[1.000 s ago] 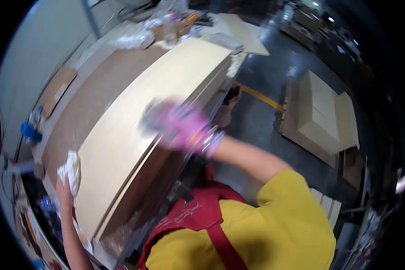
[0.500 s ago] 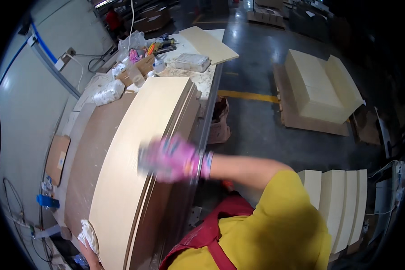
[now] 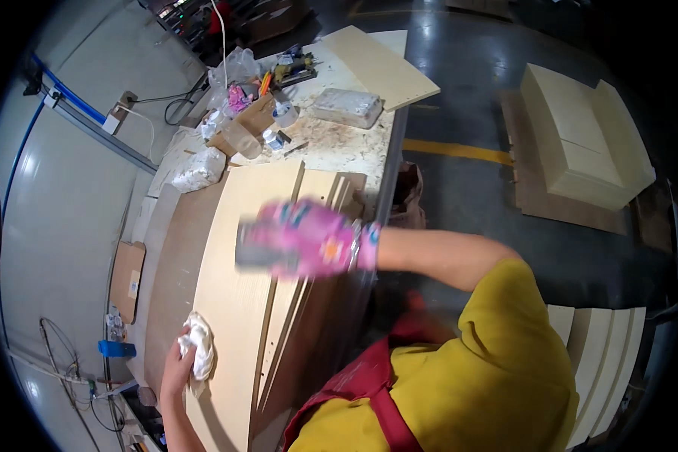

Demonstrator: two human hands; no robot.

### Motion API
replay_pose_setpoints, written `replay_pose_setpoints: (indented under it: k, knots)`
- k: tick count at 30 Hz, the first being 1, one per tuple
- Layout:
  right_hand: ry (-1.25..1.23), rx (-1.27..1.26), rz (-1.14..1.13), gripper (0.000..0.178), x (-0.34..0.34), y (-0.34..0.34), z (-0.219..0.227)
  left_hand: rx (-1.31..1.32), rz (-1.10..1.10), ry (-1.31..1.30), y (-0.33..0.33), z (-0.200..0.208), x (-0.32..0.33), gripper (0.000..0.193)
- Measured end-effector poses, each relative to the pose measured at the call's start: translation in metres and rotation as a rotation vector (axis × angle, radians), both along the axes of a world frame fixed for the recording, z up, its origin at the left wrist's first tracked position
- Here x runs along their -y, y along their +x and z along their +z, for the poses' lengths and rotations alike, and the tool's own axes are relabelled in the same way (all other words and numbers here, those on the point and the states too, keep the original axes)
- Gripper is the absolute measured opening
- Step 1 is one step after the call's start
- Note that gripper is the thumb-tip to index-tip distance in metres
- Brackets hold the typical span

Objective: The person cleans and sands light-colored wooden panels in a workshop. They pour liquid from a plastic bottle onto a white cloth and wipe the surfaces of stacked panels. The person then uses a sanding block to smooth the panels, alternating between sanding and wiping with the cloth.

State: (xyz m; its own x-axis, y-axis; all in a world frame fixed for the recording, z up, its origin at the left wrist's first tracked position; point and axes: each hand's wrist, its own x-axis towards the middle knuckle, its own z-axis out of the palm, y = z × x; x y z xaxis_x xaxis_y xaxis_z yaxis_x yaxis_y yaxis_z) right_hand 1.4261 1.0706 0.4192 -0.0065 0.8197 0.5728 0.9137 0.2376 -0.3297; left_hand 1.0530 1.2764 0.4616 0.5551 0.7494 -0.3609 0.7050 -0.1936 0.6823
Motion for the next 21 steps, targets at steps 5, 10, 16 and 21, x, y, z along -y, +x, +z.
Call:
replay_pose_setpoints:
  k: [5,10,16,21]
  knots:
    - [-0.016,0.330,-0.113,0.058,-0.047,0.088,-0.020,-0.033,0.050,-0.055,0.007,-0.014,-0.029,0.052]
    - [0.159,-0.230,-0.538,0.063,-0.050,0.182,-0.026,-0.081,0.100,0.200,-0.002,-0.026,-0.034,0.034]
    - [0.282,-0.977,-0.052,0.049,-0.057,0.096,-0.004,0.007,0.091,0.137,-0.013,-0.046,-0.072,0.032]
    - [0.313,-1.518,-0.104,0.052,-0.063,0.067,-0.021,-0.030,0.139,-0.188,-0.049,-0.028,-0.137,0.031]
